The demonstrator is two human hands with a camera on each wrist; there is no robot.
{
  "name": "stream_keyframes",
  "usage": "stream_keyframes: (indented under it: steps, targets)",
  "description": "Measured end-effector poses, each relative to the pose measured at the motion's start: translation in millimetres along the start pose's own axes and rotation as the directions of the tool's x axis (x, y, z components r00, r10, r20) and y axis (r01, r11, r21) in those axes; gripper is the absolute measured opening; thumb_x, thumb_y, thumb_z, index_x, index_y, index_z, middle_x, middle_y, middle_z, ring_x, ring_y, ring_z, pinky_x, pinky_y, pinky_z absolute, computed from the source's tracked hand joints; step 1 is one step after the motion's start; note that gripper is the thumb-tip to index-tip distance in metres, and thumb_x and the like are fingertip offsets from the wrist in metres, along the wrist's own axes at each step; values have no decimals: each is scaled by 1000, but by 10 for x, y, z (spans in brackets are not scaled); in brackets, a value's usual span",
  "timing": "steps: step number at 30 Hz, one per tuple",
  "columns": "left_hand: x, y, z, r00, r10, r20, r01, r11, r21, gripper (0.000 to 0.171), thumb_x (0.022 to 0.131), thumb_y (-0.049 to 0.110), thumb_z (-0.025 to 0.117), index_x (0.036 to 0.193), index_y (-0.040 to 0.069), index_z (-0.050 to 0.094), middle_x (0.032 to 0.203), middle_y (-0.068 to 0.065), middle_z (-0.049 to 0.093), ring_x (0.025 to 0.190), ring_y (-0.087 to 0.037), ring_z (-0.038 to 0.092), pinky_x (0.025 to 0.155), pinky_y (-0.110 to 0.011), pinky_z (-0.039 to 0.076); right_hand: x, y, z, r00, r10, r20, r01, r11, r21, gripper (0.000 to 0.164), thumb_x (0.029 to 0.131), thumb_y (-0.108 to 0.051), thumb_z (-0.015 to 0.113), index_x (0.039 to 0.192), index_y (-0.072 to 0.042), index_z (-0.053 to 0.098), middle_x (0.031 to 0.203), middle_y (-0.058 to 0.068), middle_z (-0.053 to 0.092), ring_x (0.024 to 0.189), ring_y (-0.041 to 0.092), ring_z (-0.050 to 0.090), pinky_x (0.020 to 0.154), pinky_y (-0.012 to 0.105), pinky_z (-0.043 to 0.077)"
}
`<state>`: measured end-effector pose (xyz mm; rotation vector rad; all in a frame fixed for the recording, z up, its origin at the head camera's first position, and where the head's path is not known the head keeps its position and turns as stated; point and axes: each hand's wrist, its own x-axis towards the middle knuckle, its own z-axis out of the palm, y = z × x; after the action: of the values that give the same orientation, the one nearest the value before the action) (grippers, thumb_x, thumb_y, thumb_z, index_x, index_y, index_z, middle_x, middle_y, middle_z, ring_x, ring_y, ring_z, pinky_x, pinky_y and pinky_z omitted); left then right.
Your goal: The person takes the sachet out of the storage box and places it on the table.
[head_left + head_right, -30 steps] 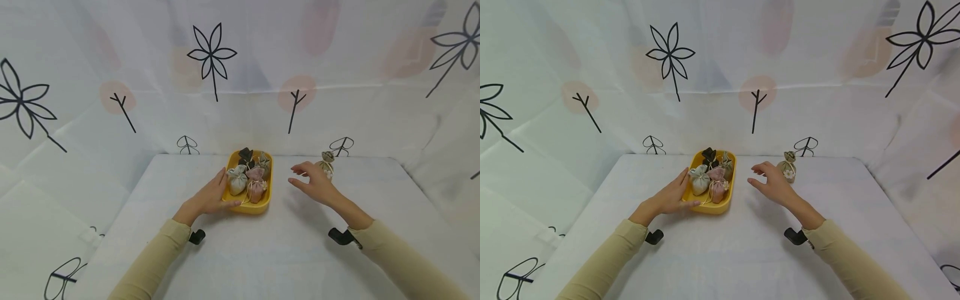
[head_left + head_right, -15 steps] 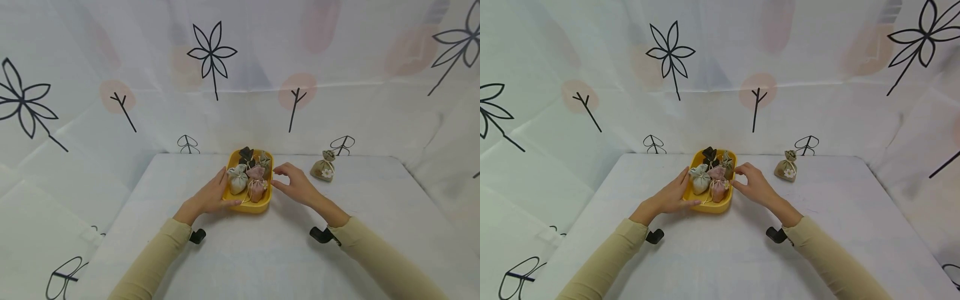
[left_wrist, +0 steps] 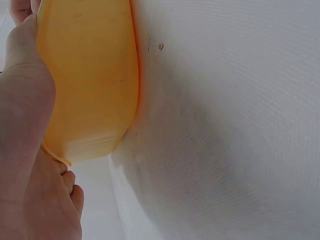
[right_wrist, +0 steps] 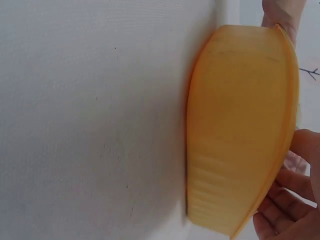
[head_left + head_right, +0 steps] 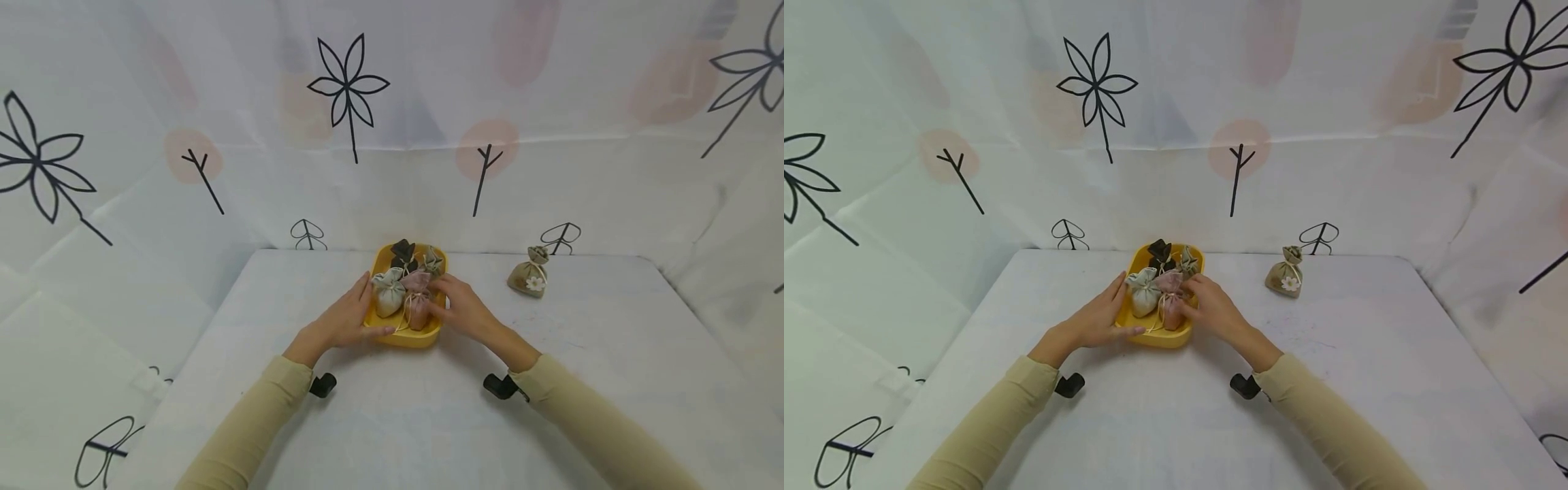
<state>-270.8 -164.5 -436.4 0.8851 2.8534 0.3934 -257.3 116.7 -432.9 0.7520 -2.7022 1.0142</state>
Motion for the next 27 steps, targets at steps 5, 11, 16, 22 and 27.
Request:
stream_keyframes:
  steps: [5,11,16,22,27]
  targets:
    - [1,0,-4,1000,4,-9,-4,1000,-3,121,89,81,50,162,-3,3,170,-22,-3,157,-33,10,126,-42,17,49,-52,86,1000,11,-11,-11,999,-33,33,95,-16,74,121,3,69,113,13,64,103,28,62,92,47,54]
    - [-5,18,-17,1000,-11,9,11,1000,-28,120,89,80,50,162,-1,1,171,-18,-6,157,-33,10,126,-42,17,89,-112,163,999,3,-44,-3,1000,-3,27,96,-16,73,115,2,71,110,12,65,105,29,63,94,48,54]
    - [-4,14,-6,1000,-8,3,8,1000,-28,120,89,80,52,163,-1,2,171,-19,-5,157,-33,12,126,-43,19,114,-124,212,998,34,-57,-33,999,4,24,96,-15,73,112,2,71,108,12,65,103,28,64,93,46,55]
    - [6,5,12,1000,-2,-5,2,1000,-28,121,88,80,52,163,-1,3,171,-19,-4,157,-34,13,126,-43,19,134,-101,250,996,67,-59,-67,998,2,18,96,-12,71,108,1,69,102,11,65,96,24,63,85,41,57]
    - [10,-5,25,1000,-12,-8,12,999,-32,120,88,81,52,163,0,5,171,-18,-3,157,-33,13,126,-42,19,144,-80,262,998,45,-52,-45,999,6,12,98,-10,69,104,0,67,98,10,64,88,22,59,79,37,55]
